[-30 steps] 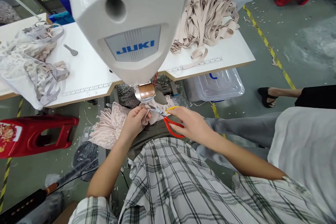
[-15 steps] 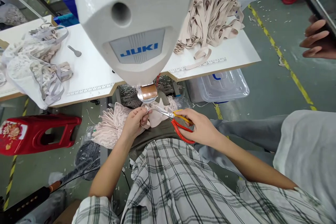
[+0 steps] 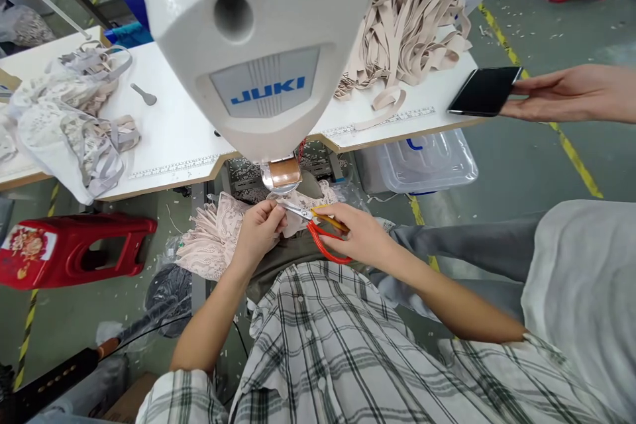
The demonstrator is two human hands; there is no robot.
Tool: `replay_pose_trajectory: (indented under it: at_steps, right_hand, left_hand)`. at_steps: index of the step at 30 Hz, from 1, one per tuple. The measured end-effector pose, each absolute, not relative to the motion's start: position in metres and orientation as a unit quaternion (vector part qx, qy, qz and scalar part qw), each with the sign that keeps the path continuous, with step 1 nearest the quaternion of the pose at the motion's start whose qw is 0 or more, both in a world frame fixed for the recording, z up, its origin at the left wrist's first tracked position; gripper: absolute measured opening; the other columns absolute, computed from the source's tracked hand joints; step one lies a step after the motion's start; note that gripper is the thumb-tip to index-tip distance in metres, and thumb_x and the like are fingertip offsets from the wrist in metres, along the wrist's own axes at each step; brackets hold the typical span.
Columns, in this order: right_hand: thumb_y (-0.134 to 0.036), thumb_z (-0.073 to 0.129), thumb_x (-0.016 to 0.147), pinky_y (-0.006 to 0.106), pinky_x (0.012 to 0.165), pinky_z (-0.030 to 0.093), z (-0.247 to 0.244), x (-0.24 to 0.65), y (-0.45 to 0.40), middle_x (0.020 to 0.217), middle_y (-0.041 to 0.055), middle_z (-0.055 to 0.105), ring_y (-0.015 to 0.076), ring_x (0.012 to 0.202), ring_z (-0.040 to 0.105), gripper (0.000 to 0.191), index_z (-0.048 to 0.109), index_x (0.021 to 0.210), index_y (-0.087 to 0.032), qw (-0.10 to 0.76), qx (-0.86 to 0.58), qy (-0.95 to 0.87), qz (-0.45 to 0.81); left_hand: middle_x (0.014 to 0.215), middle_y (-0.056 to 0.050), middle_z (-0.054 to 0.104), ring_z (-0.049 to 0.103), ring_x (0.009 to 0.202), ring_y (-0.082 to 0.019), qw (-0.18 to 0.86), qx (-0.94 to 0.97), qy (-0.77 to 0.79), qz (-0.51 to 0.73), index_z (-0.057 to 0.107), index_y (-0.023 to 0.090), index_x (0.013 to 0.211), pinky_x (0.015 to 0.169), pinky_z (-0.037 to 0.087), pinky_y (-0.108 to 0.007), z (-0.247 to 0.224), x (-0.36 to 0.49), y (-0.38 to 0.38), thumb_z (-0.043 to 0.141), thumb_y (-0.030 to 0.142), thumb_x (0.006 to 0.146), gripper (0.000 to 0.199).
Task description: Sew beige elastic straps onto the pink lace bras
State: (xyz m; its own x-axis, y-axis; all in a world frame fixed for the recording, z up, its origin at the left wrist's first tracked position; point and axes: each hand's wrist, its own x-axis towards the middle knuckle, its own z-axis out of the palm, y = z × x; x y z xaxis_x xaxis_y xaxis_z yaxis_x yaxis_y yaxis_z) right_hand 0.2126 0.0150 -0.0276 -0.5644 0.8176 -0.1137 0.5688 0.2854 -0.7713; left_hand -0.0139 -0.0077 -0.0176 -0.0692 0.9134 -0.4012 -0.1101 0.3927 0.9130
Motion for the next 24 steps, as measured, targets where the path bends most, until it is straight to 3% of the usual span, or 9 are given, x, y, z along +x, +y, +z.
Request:
replay_pose_trajectory:
  at_steps: [8,11,15,18,24]
  right_hand:
    - [-0.029,0.061,0.086,0.036,0.082,0.058,-0.029,0.221,0.018,0.124,0.0021,0.071,0.0234,0.104,0.071,0.038,0.065,0.124,-0.030,0.143,-0.452,-0.779,0.410]
    - [-0.030,0.061,0.086,0.034,0.073,0.057,-0.028,0.230,0.016,0.116,0.0019,0.074,0.0214,0.087,0.072,0.038,0.067,0.123,-0.030,0.144,-0.471,-0.770,0.405]
    - [-0.032,0.064,0.083,0.030,0.060,0.051,-0.025,0.252,0.032,0.088,-0.0012,0.076,0.0173,0.063,0.066,0.036,0.068,0.119,-0.031,0.122,-0.508,-0.756,0.394]
    - [-0.034,0.063,0.084,0.030,0.064,0.050,-0.024,0.265,0.065,0.094,-0.0005,0.076,0.0185,0.072,0.068,0.031,0.069,0.114,-0.029,0.130,-0.545,-0.755,0.342]
    - [-0.040,0.054,0.093,0.030,0.076,0.045,-0.018,0.271,0.175,0.107,0.0105,0.074,0.0235,0.095,0.066,0.033,0.065,0.113,-0.016,0.113,-0.595,-0.781,0.149]
  left_hand:
    - [0.053,0.003,0.048,0.040,0.049,-0.008,0.585,0.329,0.594,0.443,0.058,0.018,0.062,0.048,0.030,-0.021,-0.016,-0.011,-0.008,0.072,0.048,0.083,0.039]
    - [0.051,0.005,0.043,0.038,0.048,-0.007,0.598,0.283,0.584,0.470,0.053,0.018,0.059,0.046,0.027,-0.021,-0.018,-0.009,-0.008,0.075,0.047,0.079,0.041]
    - [0.050,0.007,0.039,0.031,0.046,-0.006,0.618,0.231,0.558,0.503,0.053,0.018,0.060,0.044,0.025,-0.019,-0.020,-0.009,-0.004,0.079,0.045,0.073,0.039]
    - [0.049,0.008,0.036,0.028,0.045,-0.005,0.630,0.226,0.550,0.500,0.059,0.018,0.065,0.042,0.023,-0.019,-0.018,-0.008,-0.001,0.080,0.046,0.071,0.036]
    - [0.052,0.007,0.038,0.032,0.049,-0.006,0.641,0.236,0.559,0.470,0.065,0.017,0.074,0.046,0.027,-0.017,-0.024,-0.002,0.002,0.080,0.047,0.073,0.034]
